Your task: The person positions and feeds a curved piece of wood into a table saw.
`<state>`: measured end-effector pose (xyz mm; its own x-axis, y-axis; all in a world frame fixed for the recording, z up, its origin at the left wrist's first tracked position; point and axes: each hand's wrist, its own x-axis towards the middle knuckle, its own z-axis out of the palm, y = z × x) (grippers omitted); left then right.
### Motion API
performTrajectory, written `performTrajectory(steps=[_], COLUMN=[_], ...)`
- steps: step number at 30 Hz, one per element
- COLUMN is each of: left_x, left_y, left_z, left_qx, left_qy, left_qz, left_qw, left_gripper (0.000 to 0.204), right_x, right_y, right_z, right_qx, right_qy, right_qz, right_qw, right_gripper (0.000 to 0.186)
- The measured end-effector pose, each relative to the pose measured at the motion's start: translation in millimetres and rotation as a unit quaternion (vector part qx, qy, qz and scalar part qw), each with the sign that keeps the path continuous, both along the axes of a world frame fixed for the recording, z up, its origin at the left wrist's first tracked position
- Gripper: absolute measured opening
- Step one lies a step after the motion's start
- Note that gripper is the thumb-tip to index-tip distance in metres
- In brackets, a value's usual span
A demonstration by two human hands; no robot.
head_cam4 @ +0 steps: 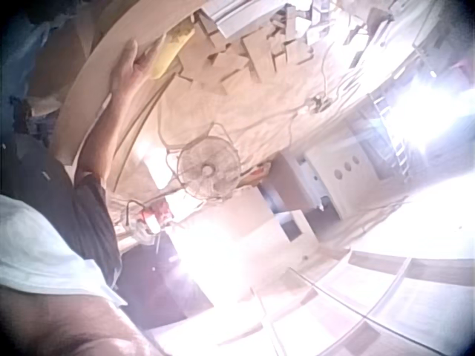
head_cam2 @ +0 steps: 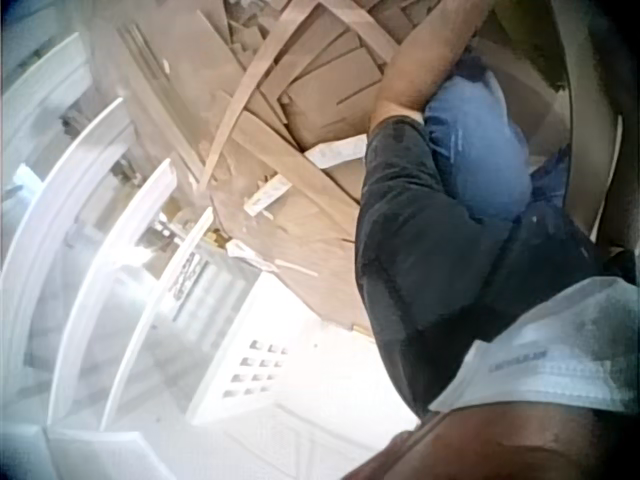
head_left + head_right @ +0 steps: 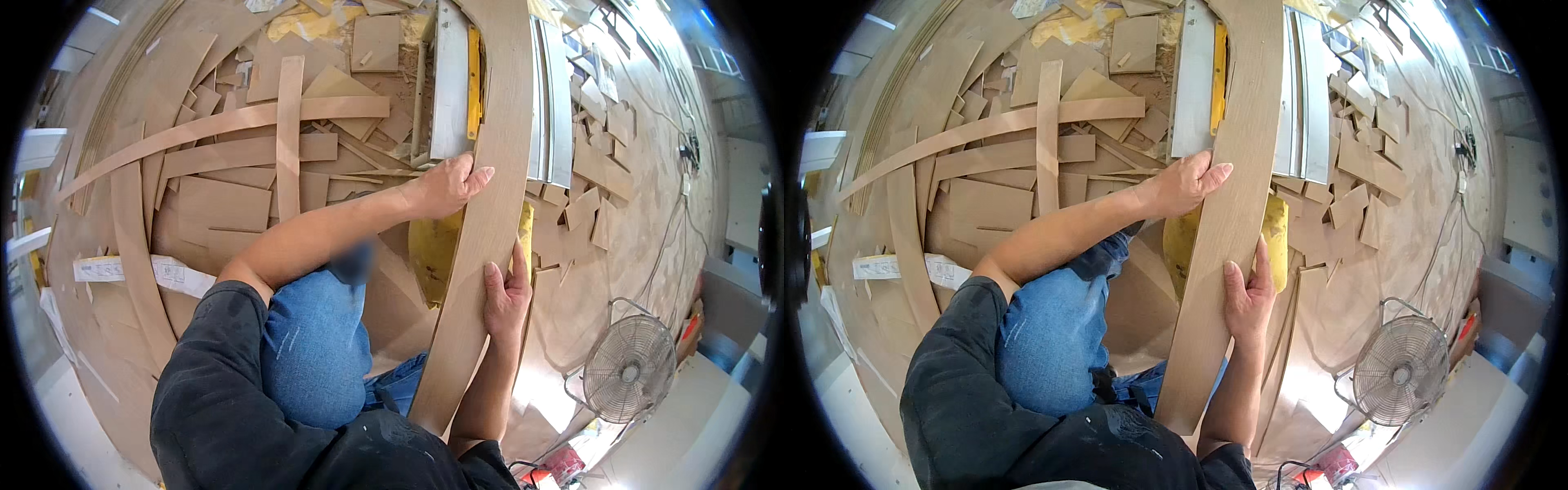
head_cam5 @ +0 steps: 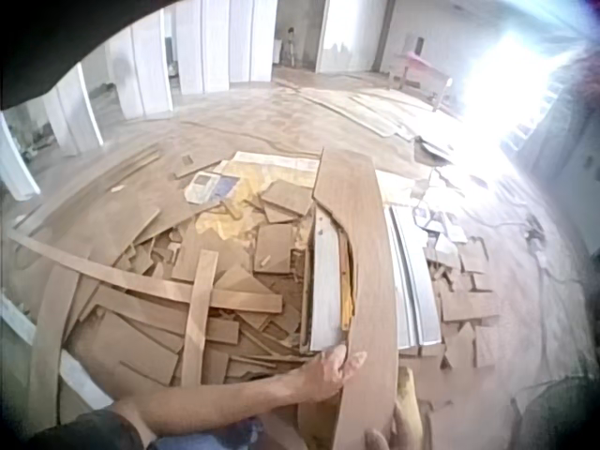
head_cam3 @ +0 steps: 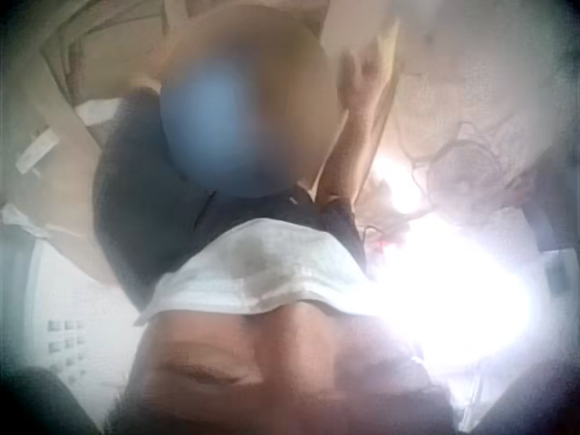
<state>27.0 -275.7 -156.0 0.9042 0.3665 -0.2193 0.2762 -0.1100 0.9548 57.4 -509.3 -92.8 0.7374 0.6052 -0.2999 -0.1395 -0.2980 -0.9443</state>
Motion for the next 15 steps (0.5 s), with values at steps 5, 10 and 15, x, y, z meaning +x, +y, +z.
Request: performTrajectory(steps=[5,10,15], left_x=[-1.5,-6.0,-7.2], left_y=[-0.8,1.9,-0.2], left_z=[2.5,11.8,2.0], left_qx=[-0.007,0.012,0.012], left_qy=[0.0,0.03,0.004], left_qz=[0.002,-0.008,0.002], left_qw=[1.0,0.999,1.0], left_gripper=[0.059,0.058,0.055], right_x=[0.8,-1.1,-3.4], right_y=[-4.1,-5.2,-5.7], right_z=[-3.7,-10.2,-16.0], right_qx=[-0.013,-0.023,-0.007], right_qy=[0.015,0.013,0.025], right_qz=[0.004,0.004,0.0], right_qw=[1.0,1.0,1.0], right_gripper=[0.066,0.067,0.068])
